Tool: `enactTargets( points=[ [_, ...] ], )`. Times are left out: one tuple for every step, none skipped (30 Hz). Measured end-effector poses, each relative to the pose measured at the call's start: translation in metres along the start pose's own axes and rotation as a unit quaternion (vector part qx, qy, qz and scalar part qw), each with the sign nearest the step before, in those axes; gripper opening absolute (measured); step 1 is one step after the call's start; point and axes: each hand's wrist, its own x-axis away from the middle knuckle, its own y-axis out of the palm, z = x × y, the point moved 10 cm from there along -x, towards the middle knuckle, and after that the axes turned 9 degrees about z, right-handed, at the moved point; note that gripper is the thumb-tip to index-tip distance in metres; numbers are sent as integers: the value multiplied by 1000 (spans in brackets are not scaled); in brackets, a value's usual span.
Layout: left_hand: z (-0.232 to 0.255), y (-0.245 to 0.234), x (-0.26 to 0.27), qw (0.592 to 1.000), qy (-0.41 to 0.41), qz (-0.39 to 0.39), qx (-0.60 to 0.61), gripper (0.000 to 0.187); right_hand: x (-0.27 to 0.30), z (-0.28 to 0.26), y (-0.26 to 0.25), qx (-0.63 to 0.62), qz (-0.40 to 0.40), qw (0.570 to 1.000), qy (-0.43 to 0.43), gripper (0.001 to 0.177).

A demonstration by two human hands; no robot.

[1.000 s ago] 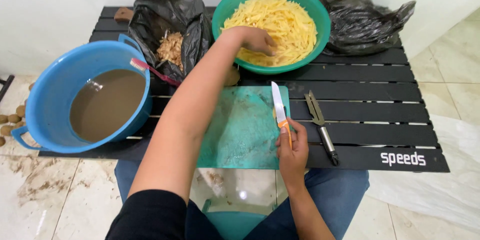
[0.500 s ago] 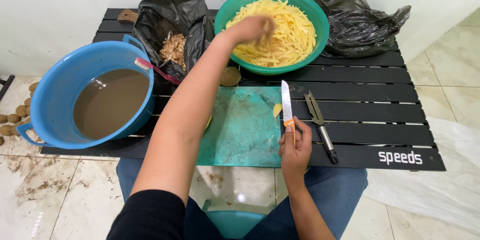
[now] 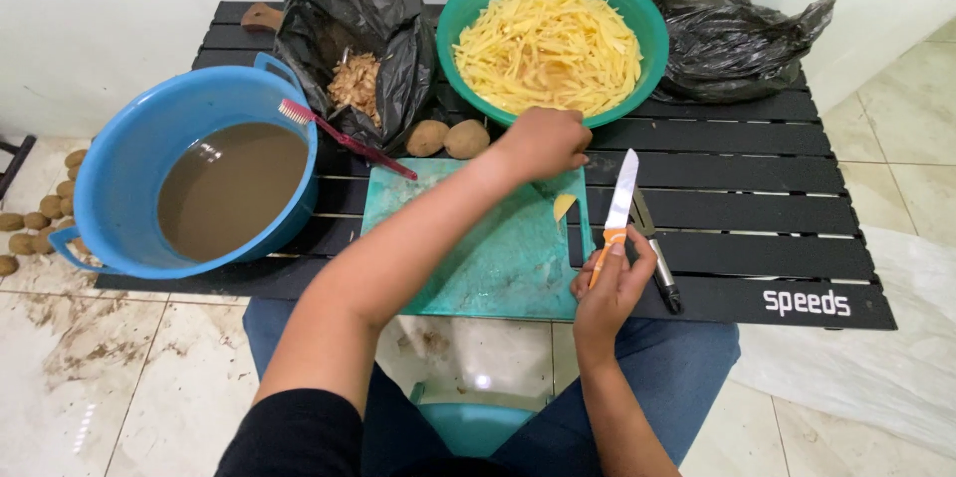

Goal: Slicing and julienning potatoes on a cutting board using a knife to prepare fries.

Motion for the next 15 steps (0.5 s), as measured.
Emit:
enactTargets(
  points=[
    [10,-3,3,1000,-1,0,1,26,1,-1,0,1,-1,1000,1,35],
    [21,-4,6,1000,3,-7,-22,22,1,-1,0,-2,4,1000,2,34],
    [33,-6,8,999,8,-14,-44,19,0,-2,-2,-5,10,1000,2,34],
    [42,-2,12,999,8,-13,-44,19,0,-3,-2,-4,11,1000,2,34],
    [47,6,18,999,-9,-35,-33,25,0,-4,-2,-2,15,1000,-2,34],
    [52,13,24,998,-27,-56,-23,33,1,-6,-2,0,18,1000,-5,35],
    [47,38,29,998,-28,-56,-22,33,1,-4,-1,1,18,1000,-5,35],
    [36,65,36,996,-56,-69,-33,42,1,-3,-2,-5,19,1000,-8,34],
    [25,92,43,992,-84,-82,-43,52,1,-2,-2,-11,19,1000,-11,34],
    [21,94,48,992,-86,-82,-43,52,1,3,-4,-10,17,1000,-10,34],
    [15,97,52,991,-105,-86,-19,48,-1,7,-5,-10,15,1000,-12,34],
    [8,100,56,988,-125,-90,4,44,-3,11,-6,-9,13,1000,-14,34],
    [6,87,58,988,-124,-90,5,44,-1,6,-4,-8,14,1000,-14,34],
    [1,73,61,985,-149,-81,37,34,0,1,-3,-2,11,1000,-19,33],
    [-6,58,65,980,-175,-72,68,27,2,-4,0,5,8,1000,-23,33]
  ],
)
